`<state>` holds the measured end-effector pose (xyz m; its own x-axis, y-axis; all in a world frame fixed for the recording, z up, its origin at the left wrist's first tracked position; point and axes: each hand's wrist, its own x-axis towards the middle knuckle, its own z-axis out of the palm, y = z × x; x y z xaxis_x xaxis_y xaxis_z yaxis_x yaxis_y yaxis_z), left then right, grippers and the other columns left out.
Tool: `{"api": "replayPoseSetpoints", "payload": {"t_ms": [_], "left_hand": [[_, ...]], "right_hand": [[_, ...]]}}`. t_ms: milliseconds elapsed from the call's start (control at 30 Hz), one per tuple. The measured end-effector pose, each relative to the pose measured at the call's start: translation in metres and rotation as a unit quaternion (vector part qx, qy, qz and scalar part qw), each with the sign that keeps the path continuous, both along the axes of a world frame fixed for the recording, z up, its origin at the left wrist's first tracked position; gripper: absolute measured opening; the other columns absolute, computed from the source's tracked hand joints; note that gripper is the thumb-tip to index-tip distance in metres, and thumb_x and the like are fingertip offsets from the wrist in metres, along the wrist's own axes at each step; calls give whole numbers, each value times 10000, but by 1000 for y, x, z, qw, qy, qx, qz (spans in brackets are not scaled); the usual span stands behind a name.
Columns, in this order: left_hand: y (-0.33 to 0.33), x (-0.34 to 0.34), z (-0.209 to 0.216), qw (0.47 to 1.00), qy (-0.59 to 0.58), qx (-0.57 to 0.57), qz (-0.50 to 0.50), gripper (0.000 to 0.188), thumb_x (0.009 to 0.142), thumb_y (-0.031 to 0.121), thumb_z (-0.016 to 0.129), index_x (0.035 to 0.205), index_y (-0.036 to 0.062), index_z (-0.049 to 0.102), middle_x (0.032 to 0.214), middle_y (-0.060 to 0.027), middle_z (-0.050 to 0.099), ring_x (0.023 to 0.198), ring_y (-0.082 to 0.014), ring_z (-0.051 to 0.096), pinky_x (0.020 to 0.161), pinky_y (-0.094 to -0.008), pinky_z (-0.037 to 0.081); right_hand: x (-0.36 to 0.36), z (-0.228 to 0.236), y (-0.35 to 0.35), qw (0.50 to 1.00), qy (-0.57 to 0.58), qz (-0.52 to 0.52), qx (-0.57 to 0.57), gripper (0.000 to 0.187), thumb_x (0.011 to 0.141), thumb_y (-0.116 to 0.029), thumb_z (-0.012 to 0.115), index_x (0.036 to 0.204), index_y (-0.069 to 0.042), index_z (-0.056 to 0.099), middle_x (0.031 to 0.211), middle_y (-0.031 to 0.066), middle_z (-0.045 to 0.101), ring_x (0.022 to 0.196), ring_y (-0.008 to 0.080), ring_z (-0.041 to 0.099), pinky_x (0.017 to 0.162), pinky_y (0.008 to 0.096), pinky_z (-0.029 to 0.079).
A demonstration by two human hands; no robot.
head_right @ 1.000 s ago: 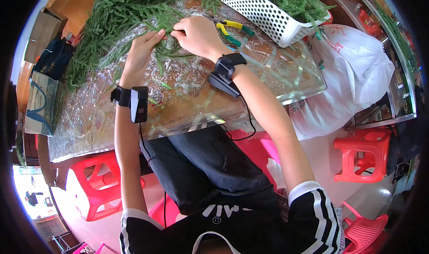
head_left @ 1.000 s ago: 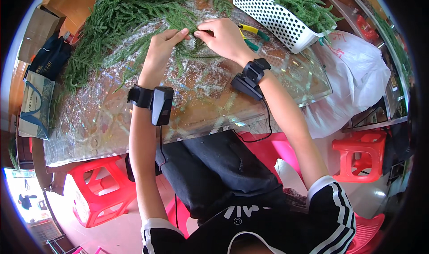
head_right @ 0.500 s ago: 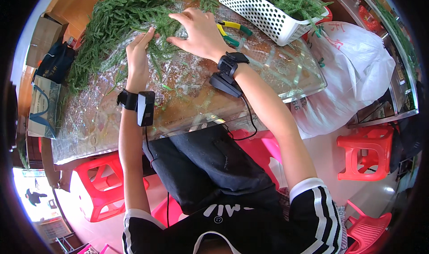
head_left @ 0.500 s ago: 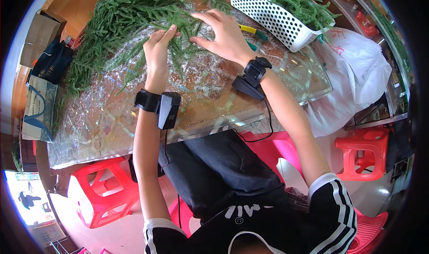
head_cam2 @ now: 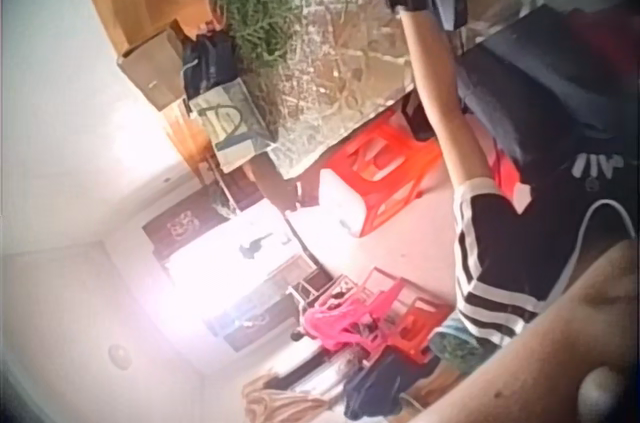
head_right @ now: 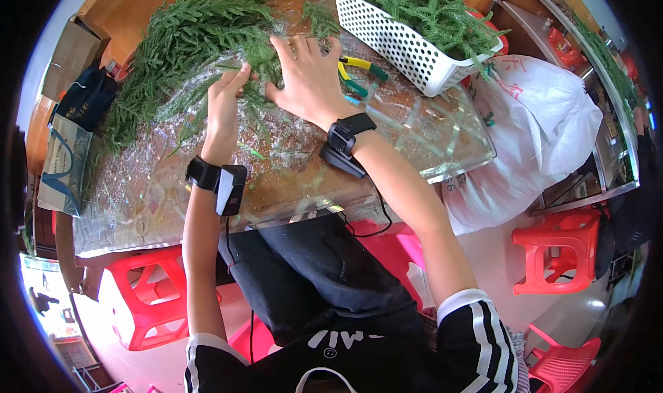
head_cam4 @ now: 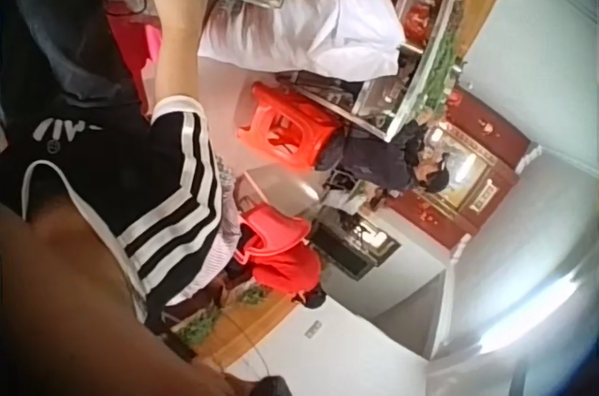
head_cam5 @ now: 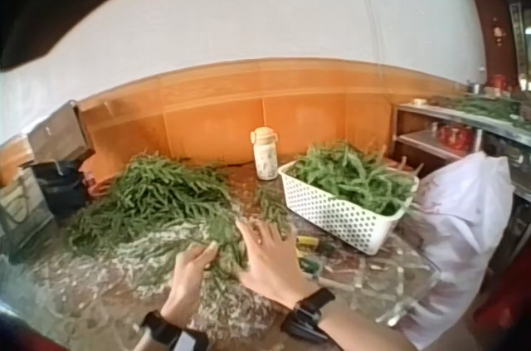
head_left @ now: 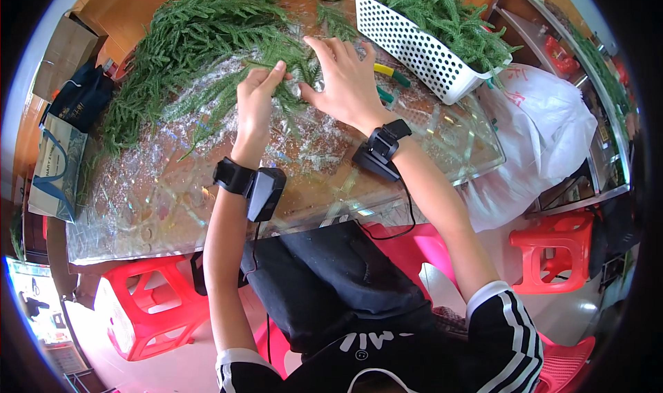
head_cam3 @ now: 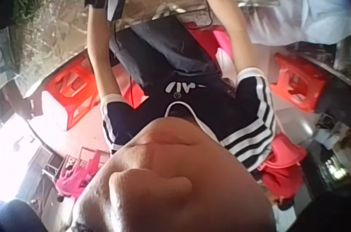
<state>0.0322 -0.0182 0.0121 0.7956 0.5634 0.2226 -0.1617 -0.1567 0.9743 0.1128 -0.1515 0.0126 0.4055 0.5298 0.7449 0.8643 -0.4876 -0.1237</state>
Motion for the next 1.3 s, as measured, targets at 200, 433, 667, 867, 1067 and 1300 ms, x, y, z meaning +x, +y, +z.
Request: {"api": "replayPoseSetpoints", "payload": {"t_ms": [200, 433, 667, 867, 1067, 1300], "left_hand": [[4, 2, -4, 997, 51, 0, -62, 370, 873, 324, 561, 712, -6, 613, 807, -21, 459, 764, -127, 390, 767, -263, 283], [16, 2, -2, 993, 55, -18, -105, 379, 863, 358, 564, 691, 22, 601, 785, -9, 444, 742, -132, 368, 759, -274, 273], [20, 1, -2, 988, 60, -7, -145, 371, 858, 351, 565, 689, 22, 597, 875, -35, 506, 784, -138, 395, 766, -272, 278], [13, 0, 3, 987, 95, 39, -120, 344, 854, 323, 571, 703, 16, 611, 914, -51, 540, 862, -154, 446, 812, -286, 300], [11, 2, -3, 996, 3, 80, -32, 299, 855, 279, 580, 785, -6, 637, 973, -88, 563, 965, -196, 499, 892, -318, 335], [46, 9, -18, 969, -85, 132, 191, 271, 848, 238, 590, 852, -31, 626, 1027, -119, 555, 939, -217, 522, 846, -326, 397]], "right_hand": [[6, -1, -2, 999, 42, 18, 7, 564, 694, -218, 659, 1203, -101, 448, 1042, 80, 518, 1019, 237, 500, 941, 505, 264], [8, 0, -5, 995, 82, 56, 27, 532, 690, -113, 645, 1187, -111, 457, 1025, 77, 531, 986, 244, 524, 947, 472, 277], [13, -7, -3, 993, 86, 70, 30, 537, 700, -88, 654, 1197, -130, 455, 1033, 71, 553, 999, 240, 530, 956, 459, 274], [15, -7, -7, 994, 53, 93, 24, 578, 708, -137, 694, 1228, -141, 441, 1092, 73, 553, 1037, 244, 520, 975, 465, 260], [26, -9, -3, 986, -8, 139, 87, 585, 716, -139, 687, 1245, -146, 436, 1121, 81, 544, 1046, 253, 516, 976, 466, 266], [59, -26, -17, 975, 174, -81, 116, 249, 723, -123, 628, 965, -86, 589, 1081, 91, 531, 1012, 259, 505, 886, 445, 348]]}}
